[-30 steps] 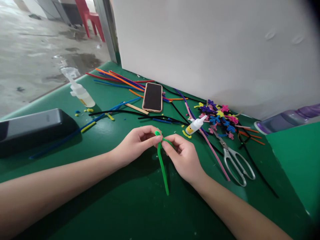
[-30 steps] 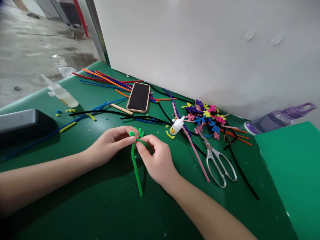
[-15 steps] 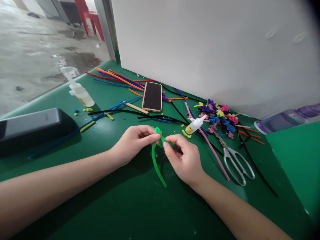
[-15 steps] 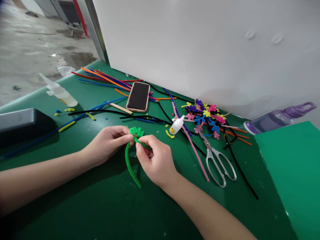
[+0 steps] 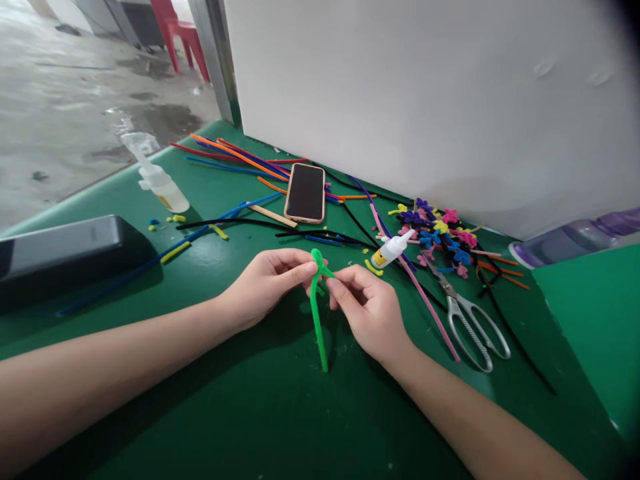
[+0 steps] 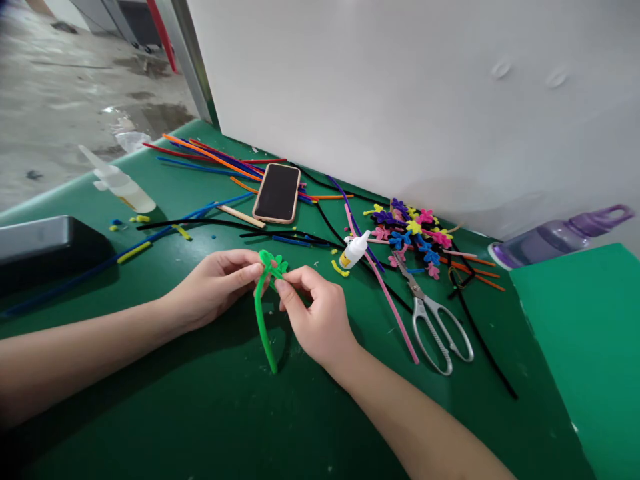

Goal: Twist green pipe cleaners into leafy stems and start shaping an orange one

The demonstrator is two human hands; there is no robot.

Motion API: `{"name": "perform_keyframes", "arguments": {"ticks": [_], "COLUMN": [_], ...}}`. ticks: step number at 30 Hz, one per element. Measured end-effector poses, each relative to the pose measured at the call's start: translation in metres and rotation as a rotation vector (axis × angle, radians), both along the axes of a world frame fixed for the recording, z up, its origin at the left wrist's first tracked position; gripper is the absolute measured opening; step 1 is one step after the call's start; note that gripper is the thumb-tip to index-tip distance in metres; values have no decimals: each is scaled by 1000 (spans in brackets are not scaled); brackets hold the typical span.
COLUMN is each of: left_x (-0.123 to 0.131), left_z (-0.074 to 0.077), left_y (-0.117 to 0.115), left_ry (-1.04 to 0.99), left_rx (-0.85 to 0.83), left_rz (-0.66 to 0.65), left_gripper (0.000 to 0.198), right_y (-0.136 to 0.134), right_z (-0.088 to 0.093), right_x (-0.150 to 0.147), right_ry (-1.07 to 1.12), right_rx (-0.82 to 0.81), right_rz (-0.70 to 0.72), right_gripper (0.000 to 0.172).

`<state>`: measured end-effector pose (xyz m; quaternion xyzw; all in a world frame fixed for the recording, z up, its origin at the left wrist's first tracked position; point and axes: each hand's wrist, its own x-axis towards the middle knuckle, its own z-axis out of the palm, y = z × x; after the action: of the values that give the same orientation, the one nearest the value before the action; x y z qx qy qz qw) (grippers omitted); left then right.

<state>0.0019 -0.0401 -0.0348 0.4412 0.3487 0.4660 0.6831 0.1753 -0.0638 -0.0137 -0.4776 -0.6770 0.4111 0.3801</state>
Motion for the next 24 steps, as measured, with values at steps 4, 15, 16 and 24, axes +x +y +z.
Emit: {"name": "perform_keyframes", "arguments": {"ticks": [4, 15, 16, 24], "left_x": [0, -2, -2, -6], "left_z": [0, 3, 4, 12], "left_y": [0, -1, -1, -2], "left_ry": [9, 106, 126, 352], "left_rx": [-2, 15, 29, 119], "left_rz": [-7, -69, -82, -259], "left_gripper": [11, 21, 21, 21], "right_y": [0, -5, -6, -1], "right_z": [0, -1, -1, -1], "right_x": [0, 0, 0, 0], "right_ry": [12, -76, -87, -100], "right_rx": [0, 143, 173, 418], "right_rz": [13, -20, -32, -58], "right_gripper": [16, 5, 4, 7]}}
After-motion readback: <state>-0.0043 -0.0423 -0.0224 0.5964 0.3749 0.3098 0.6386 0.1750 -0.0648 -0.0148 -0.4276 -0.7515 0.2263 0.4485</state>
